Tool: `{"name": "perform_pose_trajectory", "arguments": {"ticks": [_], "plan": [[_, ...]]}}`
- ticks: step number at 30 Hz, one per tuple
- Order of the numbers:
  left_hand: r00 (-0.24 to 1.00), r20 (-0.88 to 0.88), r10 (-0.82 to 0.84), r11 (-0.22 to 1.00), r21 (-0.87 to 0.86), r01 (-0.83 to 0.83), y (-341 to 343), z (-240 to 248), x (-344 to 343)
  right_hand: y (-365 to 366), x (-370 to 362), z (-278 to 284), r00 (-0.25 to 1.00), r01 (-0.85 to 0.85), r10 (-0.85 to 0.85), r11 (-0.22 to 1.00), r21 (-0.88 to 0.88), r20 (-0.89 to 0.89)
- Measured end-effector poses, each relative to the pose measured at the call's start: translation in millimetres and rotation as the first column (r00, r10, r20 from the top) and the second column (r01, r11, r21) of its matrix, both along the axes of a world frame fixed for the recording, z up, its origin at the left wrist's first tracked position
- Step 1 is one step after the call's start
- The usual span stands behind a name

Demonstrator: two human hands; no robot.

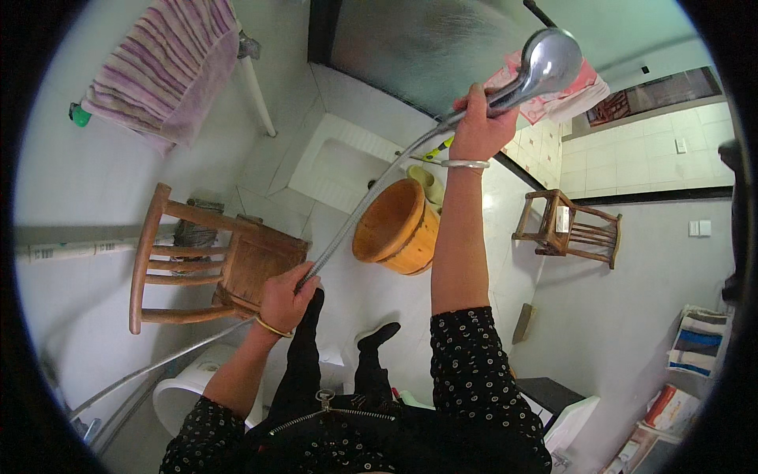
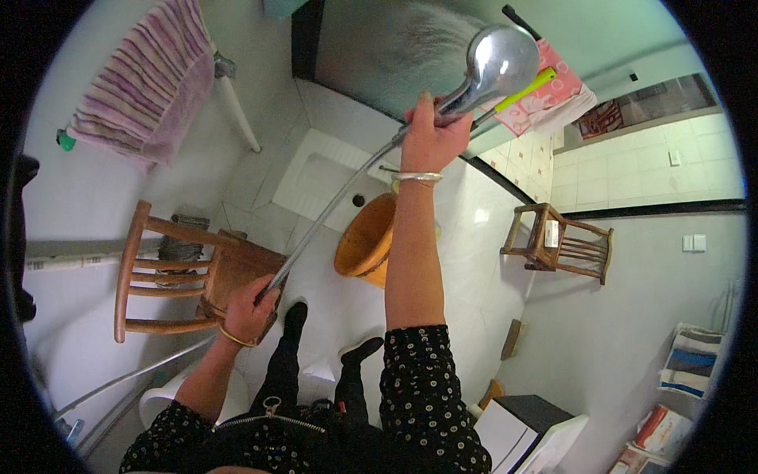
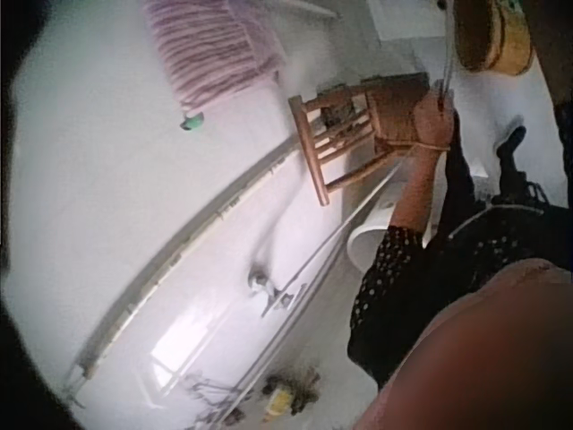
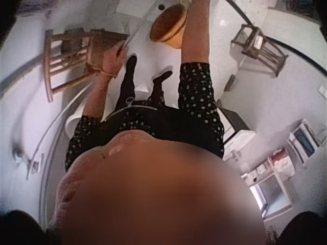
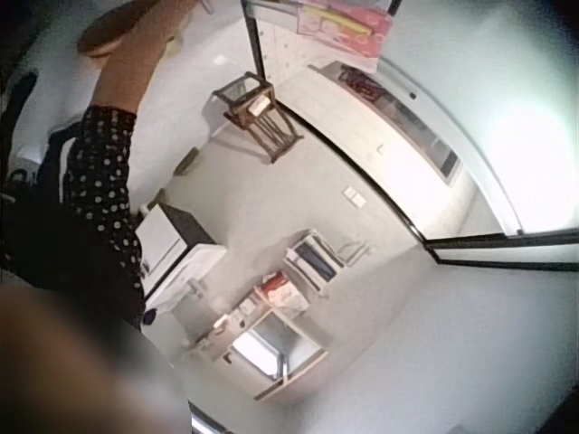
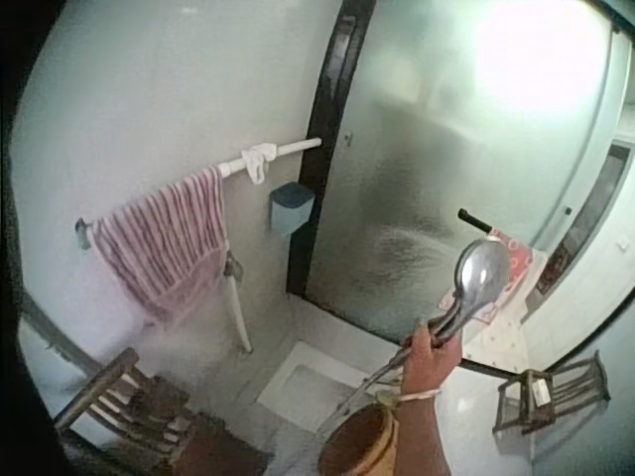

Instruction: The person scrubs the exterior and interior of a wooden bucket with a metal scouring pad at a sink, then rinses it with a handheld shower head. The bucket is placed on the floor after rinsing.

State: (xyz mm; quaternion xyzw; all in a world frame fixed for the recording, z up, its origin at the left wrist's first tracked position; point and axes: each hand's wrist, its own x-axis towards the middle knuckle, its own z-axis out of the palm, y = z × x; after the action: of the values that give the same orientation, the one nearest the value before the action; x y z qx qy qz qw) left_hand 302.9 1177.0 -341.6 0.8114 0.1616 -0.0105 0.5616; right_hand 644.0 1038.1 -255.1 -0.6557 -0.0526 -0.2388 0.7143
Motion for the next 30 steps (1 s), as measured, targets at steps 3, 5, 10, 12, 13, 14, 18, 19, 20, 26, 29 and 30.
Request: {"name": "perform_pose_trajectory", "arguments": {"ticks": [3, 5, 10, 12, 13, 14, 18, 19, 20, 26, 29, 30], "plan": [[0.999, -0.04, -0.031, 0.999, 0.019, 0.032, 1, 1, 4, 1, 2, -14, 0.993, -0.096, 0.091, 0.994, -0.061, -0.073], [0.998, -0.009, -0.064, 0.994, 0.084, 0.065, 1, -1, 0, -4, 0, -40, 0.974, -0.19, 0.167, 0.97, -0.151, -0.154], [0.984, -0.042, -0.172, 0.971, 0.164, 0.176, -5, -10, -20, -34, -19, -103, 0.922, -0.187, 0.092, 0.957, -0.223, -0.376], [0.987, -0.018, -0.16, 0.977, 0.14, 0.161, -10, -12, -24, -44, -24, -110, 0.907, -0.121, 0.01, 0.964, -0.239, -0.42], [0.988, -0.004, -0.153, 0.98, 0.128, 0.153, -12, -12, -24, -48, -25, -108, 0.955, -0.097, 0.022, 0.966, -0.241, -0.296], [0.986, -0.011, -0.164, 0.975, 0.147, 0.164, -14, -13, -23, -51, -24, -104, 0.973, -0.046, -0.016, 0.965, -0.26, -0.231], [0.984, -0.038, -0.173, 0.978, 0.113, 0.176, -19, -14, -7, -60, -12, -79, 0.985, 0.114, -0.137, 0.973, -0.199, -0.106], [0.986, -0.053, -0.157, 0.985, 0.057, 0.16, -20, -14, -2, -61, -9, -75, 0.991, 0.128, -0.135, 0.971, -0.201, -0.023], [0.987, -0.023, -0.158, 0.983, 0.087, 0.16, -21, -15, 2, -63, -8, -74, 0.982, 0.15, -0.176, 0.95, -0.273, -0.074], [0.975, -0.086, -0.205, 0.973, 0.093, 0.212, -25, -20, 0, -69, -43, -110, 0.94, -0.001, -0.247, 0.688, -0.726, -0.235], [0.956, -0.129, -0.264, 0.955, 0.105, 0.278, -30, -25, -13, -67, -72, -134, 0.917, -0.192, -0.164, 0.619, -0.762, -0.364], [0.949, -0.119, -0.292, 0.942, 0.137, 0.307, -32, -26, -17, -64, -78, -139, 0.927, -0.23, -0.114, 0.581, -0.781, -0.358]]}}
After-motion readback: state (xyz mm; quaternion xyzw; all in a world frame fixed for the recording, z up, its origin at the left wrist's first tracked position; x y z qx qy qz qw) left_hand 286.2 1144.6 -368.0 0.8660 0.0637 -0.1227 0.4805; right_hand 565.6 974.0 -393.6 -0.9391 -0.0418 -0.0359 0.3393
